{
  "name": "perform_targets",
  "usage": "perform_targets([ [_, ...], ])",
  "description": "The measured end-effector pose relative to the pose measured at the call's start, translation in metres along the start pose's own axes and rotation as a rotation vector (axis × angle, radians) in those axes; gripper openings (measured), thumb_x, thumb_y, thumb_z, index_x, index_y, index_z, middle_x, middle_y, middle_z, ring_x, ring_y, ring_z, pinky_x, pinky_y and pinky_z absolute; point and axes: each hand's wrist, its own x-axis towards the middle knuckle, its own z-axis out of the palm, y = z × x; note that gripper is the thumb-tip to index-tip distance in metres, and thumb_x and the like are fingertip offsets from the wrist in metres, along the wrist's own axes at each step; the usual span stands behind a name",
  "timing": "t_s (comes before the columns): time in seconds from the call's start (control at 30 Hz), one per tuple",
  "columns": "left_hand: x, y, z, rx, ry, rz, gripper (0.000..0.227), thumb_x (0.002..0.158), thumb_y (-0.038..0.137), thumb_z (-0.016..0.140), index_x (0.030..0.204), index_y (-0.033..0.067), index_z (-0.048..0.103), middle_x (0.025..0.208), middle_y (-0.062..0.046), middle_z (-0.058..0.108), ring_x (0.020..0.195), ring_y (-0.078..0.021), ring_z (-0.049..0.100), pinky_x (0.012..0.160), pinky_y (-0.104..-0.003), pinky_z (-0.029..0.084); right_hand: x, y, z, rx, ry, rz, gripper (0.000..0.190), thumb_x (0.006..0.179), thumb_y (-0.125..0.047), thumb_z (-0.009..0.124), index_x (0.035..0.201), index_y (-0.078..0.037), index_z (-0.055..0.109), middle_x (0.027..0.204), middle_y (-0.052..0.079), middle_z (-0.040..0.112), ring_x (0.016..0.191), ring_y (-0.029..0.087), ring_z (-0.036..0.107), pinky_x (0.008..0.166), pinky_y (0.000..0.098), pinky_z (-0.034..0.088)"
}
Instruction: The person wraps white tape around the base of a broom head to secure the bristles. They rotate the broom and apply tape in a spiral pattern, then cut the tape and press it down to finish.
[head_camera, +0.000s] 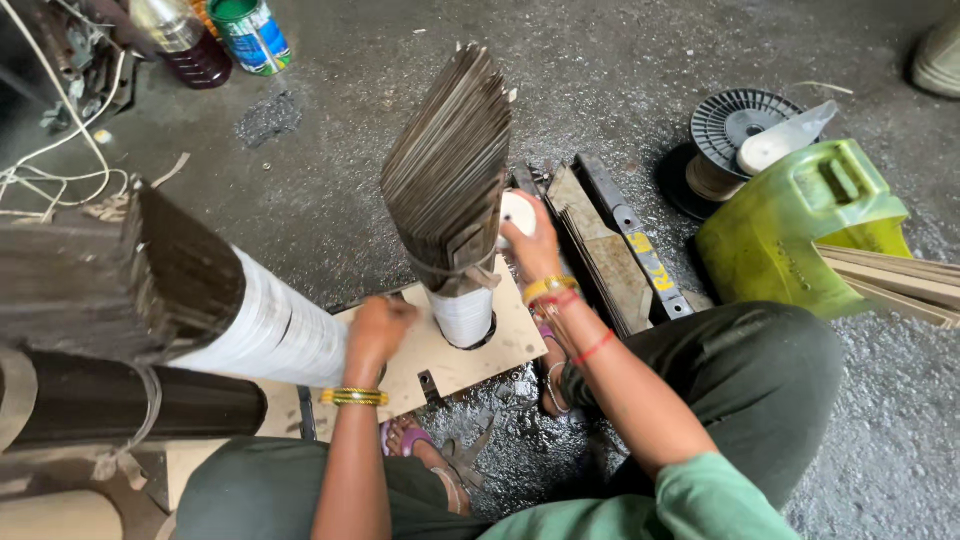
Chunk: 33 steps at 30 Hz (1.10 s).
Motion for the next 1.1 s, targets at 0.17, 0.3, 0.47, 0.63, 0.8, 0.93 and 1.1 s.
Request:
perform_targets([
  [0.17, -0.051, 0.079, 0.046, -0.98, -0.424, 0.133, 0.044, 0.095, 0.033, 0.062, 0.133, 0.0115, 0.061, 0.121, -0.004, 0.075, 0.111, -0.0117, 0.071, 0.09, -0.027, 0.059, -0.115, -0.037, -0.012, -0.284, 0.043, -0.195, 0.044, 0.091, -0.006, 0.071, 0.132, -0.002, 0.057, 0.112, 0.008, 0.067, 0.1, 0.015, 0.064, 0.084, 0.0297, 0.056],
  [0.3, -0.069, 0.121, 0.071, -1.215, -0.334, 0.082, 0.034, 0.093, 0.019, 0.07, 0.121, 0.0001, 0.067, 0.106, -0.008, 0.074, 0.091, -0.0175, 0.071, 0.072, -0.032, 0.059, -0.193, -0.061, 0.004, -0.296, -0.089, -0.326, 0.044, 0.099, -0.008, 0.067, 0.14, 0.001, 0.052, 0.122, 0.008, 0.064, 0.112, 0.016, 0.061, 0.093, 0.03, 0.052],
  [0.47, -0.066, 0.101, 0.06, -1.241, -0.265, 0.003, 0.03, 0.091, 0.016, 0.069, 0.113, -0.0046, 0.07, 0.1, -0.009, 0.076, 0.084, -0.0182, 0.075, 0.073, -0.032, 0.062, -0.164, -0.131, -0.008, -1.054, -0.205, -0.133, 0.032, 0.092, -0.034, 0.073, 0.107, -0.007, 0.067, 0.071, 0.012, 0.073, 0.062, 0.023, 0.072, 0.058, 0.037, 0.055],
  [0.63, -0.057, 0.09, 0.071, -1.255, -0.242, 0.051, 0.028, 0.092, 0.014, 0.069, 0.114, -0.0037, 0.07, 0.101, -0.007, 0.074, 0.085, -0.0154, 0.072, 0.074, -0.03, 0.059, -0.139, -0.134, 0.033, -1.139, -0.219, -0.672, 0.033, 0.089, -0.036, 0.075, 0.09, -0.004, 0.07, 0.077, 0.016, 0.072, 0.067, 0.031, 0.068, 0.056, 0.039, 0.052],
  [0.8, -0.055, 0.087, 0.07, -1.242, -0.213, 0.07, 0.03, 0.09, 0.014, 0.071, 0.115, -0.0025, 0.071, 0.1, -0.006, 0.074, 0.084, -0.014, 0.072, 0.073, -0.03, 0.058, -0.139, -0.132, 0.029, -0.538, -0.397, -0.205, 0.027, 0.103, -0.023, 0.071, 0.086, -0.002, 0.068, 0.068, 0.005, 0.055, 0.057, 0.009, 0.05, 0.052, 0.0278, 0.04],
  [0.93, -0.056, 0.092, 0.069, -1.221, -0.237, -0.036, 0.031, 0.091, 0.015, 0.072, 0.114, -0.0045, 0.071, 0.098, -0.008, 0.075, 0.082, -0.0157, 0.074, 0.071, -0.031, 0.06, -0.118, -0.179, -0.03, 0.57, -0.409, -0.009, 0.026, 0.104, -0.009, 0.062, 0.079, -0.01, 0.054, 0.063, -0.004, 0.042, 0.05, 0.003, 0.035, 0.052, 0.019, 0.028],
  [1.1, -0.062, 0.101, 0.06, -1.222, -0.206, 0.019, 0.032, 0.091, 0.016, 0.074, 0.116, -0.0035, 0.072, 0.1, -0.008, 0.075, 0.084, -0.0165, 0.072, 0.07, -0.029, 0.061, -0.116, -0.166, -0.016, 0.62, -0.572, 0.002, 0.027, 0.102, -0.012, 0.06, 0.076, -0.01, 0.054, 0.061, -0.004, 0.042, 0.049, 0.005, 0.038, 0.048, 0.0217, 0.031],
])
